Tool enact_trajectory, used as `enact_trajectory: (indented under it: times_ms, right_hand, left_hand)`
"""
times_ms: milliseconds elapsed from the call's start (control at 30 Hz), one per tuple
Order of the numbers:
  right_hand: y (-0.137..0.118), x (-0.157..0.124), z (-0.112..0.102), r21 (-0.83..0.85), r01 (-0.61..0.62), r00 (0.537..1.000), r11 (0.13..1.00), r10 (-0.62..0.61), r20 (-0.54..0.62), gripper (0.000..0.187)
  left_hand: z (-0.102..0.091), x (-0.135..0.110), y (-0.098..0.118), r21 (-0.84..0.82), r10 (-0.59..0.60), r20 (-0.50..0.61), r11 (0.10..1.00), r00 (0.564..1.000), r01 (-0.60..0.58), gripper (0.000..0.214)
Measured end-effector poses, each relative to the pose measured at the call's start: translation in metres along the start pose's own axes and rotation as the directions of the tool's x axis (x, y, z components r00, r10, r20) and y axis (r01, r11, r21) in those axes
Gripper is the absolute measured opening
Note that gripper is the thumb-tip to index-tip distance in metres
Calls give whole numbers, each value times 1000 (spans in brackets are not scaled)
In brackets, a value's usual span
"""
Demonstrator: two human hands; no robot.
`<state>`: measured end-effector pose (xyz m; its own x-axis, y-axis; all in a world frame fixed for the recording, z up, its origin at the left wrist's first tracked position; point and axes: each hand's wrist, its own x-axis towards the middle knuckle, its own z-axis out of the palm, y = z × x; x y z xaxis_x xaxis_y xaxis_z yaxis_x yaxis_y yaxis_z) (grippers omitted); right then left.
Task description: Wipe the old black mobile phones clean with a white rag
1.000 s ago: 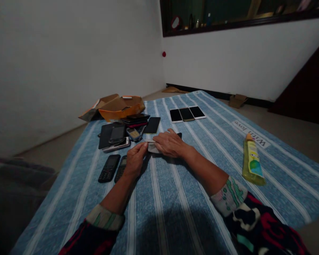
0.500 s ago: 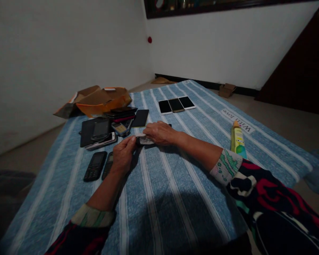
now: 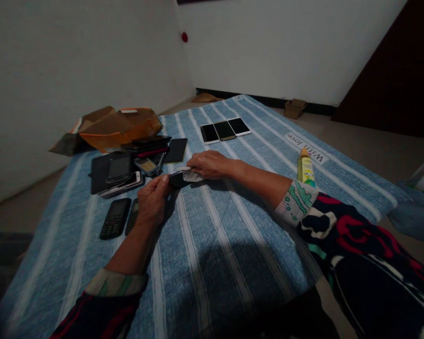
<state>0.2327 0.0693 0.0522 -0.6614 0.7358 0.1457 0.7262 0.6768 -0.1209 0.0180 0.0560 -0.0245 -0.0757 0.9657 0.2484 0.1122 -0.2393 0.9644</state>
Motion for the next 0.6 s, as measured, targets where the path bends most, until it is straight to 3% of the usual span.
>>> enact_trajectory:
  times_ms: [333,600]
  right_hand:
    - [-7,6,1,15,27,1000,1000,-27,-5,16]
    - [10,-5,-1,22,13,1000,1000,-12,-10,16]
  left_hand:
    - [2,0,4,29,45,2,999,999,-45,32]
    - [2,0,2,24,36,-1,999,999,-36,32]
